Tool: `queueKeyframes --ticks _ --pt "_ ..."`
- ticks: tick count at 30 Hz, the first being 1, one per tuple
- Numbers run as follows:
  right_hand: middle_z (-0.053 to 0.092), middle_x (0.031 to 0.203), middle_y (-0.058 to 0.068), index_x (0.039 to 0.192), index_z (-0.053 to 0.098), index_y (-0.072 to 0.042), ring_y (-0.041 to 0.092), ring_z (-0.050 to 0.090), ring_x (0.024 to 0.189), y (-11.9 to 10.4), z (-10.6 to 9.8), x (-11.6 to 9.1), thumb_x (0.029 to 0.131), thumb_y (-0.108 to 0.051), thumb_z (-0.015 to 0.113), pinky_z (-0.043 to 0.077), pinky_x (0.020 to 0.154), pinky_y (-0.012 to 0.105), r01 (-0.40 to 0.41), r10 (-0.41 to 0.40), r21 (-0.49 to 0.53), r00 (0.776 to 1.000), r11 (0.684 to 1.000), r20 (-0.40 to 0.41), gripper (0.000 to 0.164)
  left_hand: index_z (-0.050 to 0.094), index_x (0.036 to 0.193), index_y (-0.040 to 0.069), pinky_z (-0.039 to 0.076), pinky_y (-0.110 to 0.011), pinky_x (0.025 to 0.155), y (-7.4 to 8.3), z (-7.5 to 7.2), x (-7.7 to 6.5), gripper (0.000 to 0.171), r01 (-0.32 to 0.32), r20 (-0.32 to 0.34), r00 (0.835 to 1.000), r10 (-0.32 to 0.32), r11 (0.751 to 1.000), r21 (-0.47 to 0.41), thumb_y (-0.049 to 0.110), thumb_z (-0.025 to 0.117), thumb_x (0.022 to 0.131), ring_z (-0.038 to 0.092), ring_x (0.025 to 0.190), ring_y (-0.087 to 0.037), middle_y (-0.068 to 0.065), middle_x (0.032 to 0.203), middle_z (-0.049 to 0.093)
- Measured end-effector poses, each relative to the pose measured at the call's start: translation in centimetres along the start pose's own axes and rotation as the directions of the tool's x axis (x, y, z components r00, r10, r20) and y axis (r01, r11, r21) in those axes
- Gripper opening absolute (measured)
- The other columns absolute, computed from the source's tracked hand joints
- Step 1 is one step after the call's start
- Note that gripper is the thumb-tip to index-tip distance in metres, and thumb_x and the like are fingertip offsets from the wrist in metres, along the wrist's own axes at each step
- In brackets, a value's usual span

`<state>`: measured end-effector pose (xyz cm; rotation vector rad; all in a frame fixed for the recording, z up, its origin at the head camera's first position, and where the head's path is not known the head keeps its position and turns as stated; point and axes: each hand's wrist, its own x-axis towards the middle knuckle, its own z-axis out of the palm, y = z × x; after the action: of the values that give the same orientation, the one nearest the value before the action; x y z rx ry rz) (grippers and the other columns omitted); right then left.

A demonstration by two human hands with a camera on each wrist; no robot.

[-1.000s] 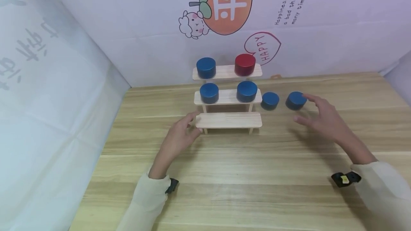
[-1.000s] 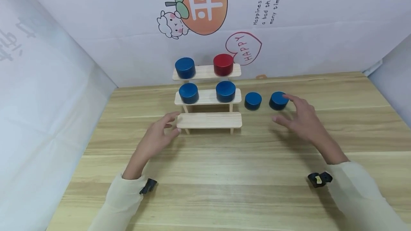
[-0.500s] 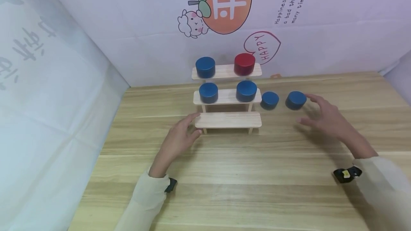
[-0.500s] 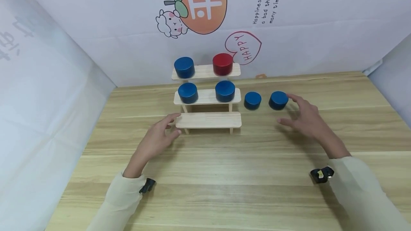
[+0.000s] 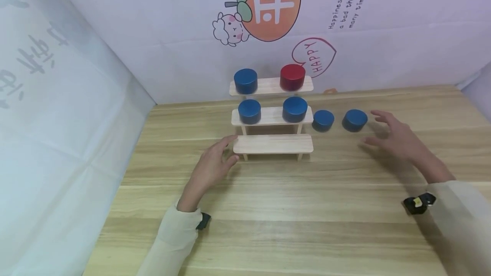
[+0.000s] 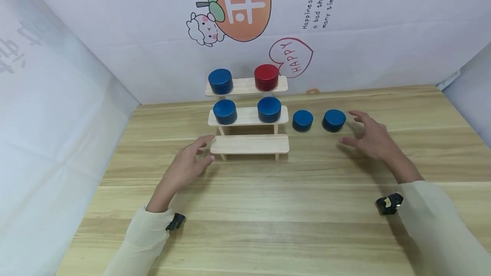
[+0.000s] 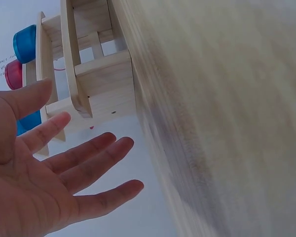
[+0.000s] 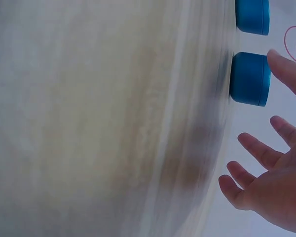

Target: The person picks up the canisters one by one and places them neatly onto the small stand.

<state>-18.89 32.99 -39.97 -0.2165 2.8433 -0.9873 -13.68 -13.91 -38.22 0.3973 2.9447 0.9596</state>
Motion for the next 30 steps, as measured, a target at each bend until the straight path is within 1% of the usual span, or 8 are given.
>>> queueKeyframes --ticks 4,6,9,13,16,20,25,30 --pt "0.019 0.139 0.028 0.144 0.005 -0.021 0.053 0.021 0.118 0.4 -0.2 0.2 0.079 -0.047 0.062 0.021 0.08 0.069 -0.035 0.035 -0.003 0.999 0.999 0.011 0.091 0.037 0.134 0.03 0.04 -0.041 0.087 -0.1 0.1 0.1 0.053 0.025 0.016 1.0 -0.024 0.999 -0.02 0.026 0.059 0.086 0.045 0.114 -0.021 -0.002 0.13 0.046" --pt "0.019 0.14 0.028 0.144 0.005 -0.02 0.054 0.021 0.118 0.5 -0.3 0.4 0.078 -0.048 0.062 0.02 0.08 0.069 -0.037 0.037 0.003 0.999 0.999 0.013 0.092 0.037 0.134 0.03 0.04 -0.041 0.086 -0.2 0.2 0.2 0.053 0.027 0.019 0.999 -0.027 0.999 -0.03 0.025 0.059 0.086 0.047 0.113 -0.023 -0.003 0.129 0.046" --pt "0.021 0.139 0.028 0.144 0.005 -0.022 0.054 0.02 0.118 0.7 -0.3 0.8 0.079 -0.045 0.063 0.019 0.081 0.069 -0.019 0.018 0.015 1.0 1.0 0.005 0.091 0.038 0.134 0.03 0.041 -0.041 0.085 -0.3 0.3 0.2 0.052 0.029 0.016 0.999 -0.029 0.999 -0.03 0.026 0.059 0.087 0.048 0.111 -0.024 -0.002 0.129 0.047" --pt "0.026 0.137 0.028 0.144 0.006 -0.024 0.054 0.019 0.119 0.9 -0.3 1.5 0.079 -0.041 0.065 0.016 0.083 0.069 0.03 -0.029 0.032 1.0 0.999 -0.01 0.09 0.038 0.133 0.031 0.041 -0.041 0.085 -0.4 0.3 0.3 0.052 0.024 0.006 1.0 -0.024 0.999 -0.03 0.024 0.059 0.087 0.048 0.111 -0.024 -0.003 0.128 0.048" --pt "0.028 0.135 0.029 0.144 0.008 -0.02 0.053 0.02 0.119 1.1 -0.3 2.0 0.078 -0.04 0.066 0.015 0.084 0.069 0.053 -0.053 0.03 0.999 0.998 -0.008 0.089 0.038 0.133 0.03 0.042 -0.041 0.084 -0.5 0.3 0.4 0.052 0.023 0.002 1.0 -0.023 0.999 -0.034 0.022 0.059 0.087 0.048 0.111 -0.025 -0.006 0.127 0.049" --pt "0.031 0.133 0.03 0.144 0.011 -0.017 0.053 0.019 0.119 1.2 -0.3 2.4 0.079 -0.039 0.066 0.014 0.085 0.069 0.052 -0.052 0.023 0.999 0.998 0.012 0.088 0.039 0.133 0.027 0.043 -0.042 0.081 -0.5 0.4 0.4 0.052 0.017 0.0 1.0 -0.018 0.999 -0.039 0.02 0.06 0.087 0.049 0.109 -0.027 -0.009 0.126 0.05" --pt "0.032 0.132 0.029 0.144 0.011 -0.017 0.051 0.016 0.122 1.2 -0.2 2.8 0.079 -0.041 0.065 0.012 0.086 0.069 0.039 -0.04 0.034 0.999 0.999 0.033 0.087 0.039 0.133 0.029 0.044 -0.041 0.079 -0.5 0.3 0.5 0.052 0.028 0.009 1.0 -0.028 0.999 -0.035 0.02 0.06 0.086 0.051 0.107 -0.028 -0.011 0.124 0.051" --pt "0.032 0.132 0.029 0.143 0.015 -0.017 0.051 0.018 0.122 1.1 -0.1 3.3 0.078 -0.042 0.066 0.013 0.087 0.068 0.045 -0.047 0.05 0.998 0.998 0.035 0.086 0.039 0.134 0.026 0.044 -0.041 0.08 -0.5 0.2 0.6 0.051 0.038 0.016 0.999 -0.038 0.999 -0.027 0.022 0.059 0.087 0.051 0.107 -0.028 -0.011 0.124 0.051"
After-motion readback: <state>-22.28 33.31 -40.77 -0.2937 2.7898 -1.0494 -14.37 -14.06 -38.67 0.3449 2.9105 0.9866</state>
